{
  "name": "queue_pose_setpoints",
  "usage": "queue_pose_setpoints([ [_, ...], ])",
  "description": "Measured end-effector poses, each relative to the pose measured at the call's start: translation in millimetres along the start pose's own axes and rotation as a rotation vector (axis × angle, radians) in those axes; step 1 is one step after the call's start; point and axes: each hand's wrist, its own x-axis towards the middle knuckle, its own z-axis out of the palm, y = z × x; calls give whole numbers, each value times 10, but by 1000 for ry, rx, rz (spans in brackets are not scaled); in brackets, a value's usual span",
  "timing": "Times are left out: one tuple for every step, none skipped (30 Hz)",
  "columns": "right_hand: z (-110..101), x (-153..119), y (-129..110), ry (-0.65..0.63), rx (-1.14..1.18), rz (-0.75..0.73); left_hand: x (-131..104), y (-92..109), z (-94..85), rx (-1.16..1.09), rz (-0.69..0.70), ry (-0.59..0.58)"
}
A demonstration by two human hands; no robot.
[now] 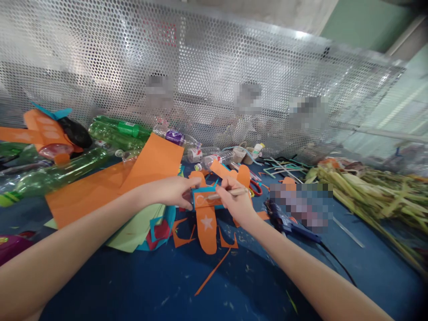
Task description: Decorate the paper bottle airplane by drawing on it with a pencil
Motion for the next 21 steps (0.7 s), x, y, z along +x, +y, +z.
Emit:
queue_pose_setpoints([
  [3,-3,-8,2,48,2,2,-5,4,-4,-1,-1],
  [7,-6,-16,9,92,3,4,-13,10,-10,-5,-2],
  [12,-10,-24,21,125,4,6,-23,16,-18,-12,-3],
  [17,-14,-32,37,146,6,9,-34,22,-27,-20,-5],
  [24,-19,-37,55,157,9,11,-45,27,-36,-25,-7],
  [30,-25,-41,67,160,9,14,-55,30,-40,-28,-6],
  [36,-32,-42,73,161,7,16,-63,32,-39,-26,-5],
  [42,-40,-41,67,165,2,17,-68,33,-36,-23,-3],
  [46,-48,-40,50,171,-5,18,-71,32,-30,-23,-2],
  [48,-55,-38,29,180,-11,19,-71,31,-22,-28,-1],
  [50,-61,-37,11,192,-14,20,-69,30,-14,-32,-1],
  [49,-64,-37,-1,201,-10,20,-65,29,-7,-34,0],
  [48,-65,-38,-5,207,-3,19,-61,28,-1,-33,5],
  [47,-64,-39,-2,210,3,19,-56,28,2,-28,8],
  [46,-62,-40,2,212,7,18,-52,27,0,-20,5],
  [46,-59,-41,3,212,9,17,-50,28,-4,-13,1],
  [47,-56,-42,0,209,6,16,-50,28,-6,-11,-3],
  [49,-54,-41,-6,198,2,15,-53,30,-7,-10,-5],
  [53,-54,-40,-13,180,1,15,-60,32,-6,-10,-4],
  [57,-54,-37,-17,157,2,16,-69,35,-5,-10,2],
  [63,-55,-34,-18,134,6,18,-80,39,-4,-10,11],
])
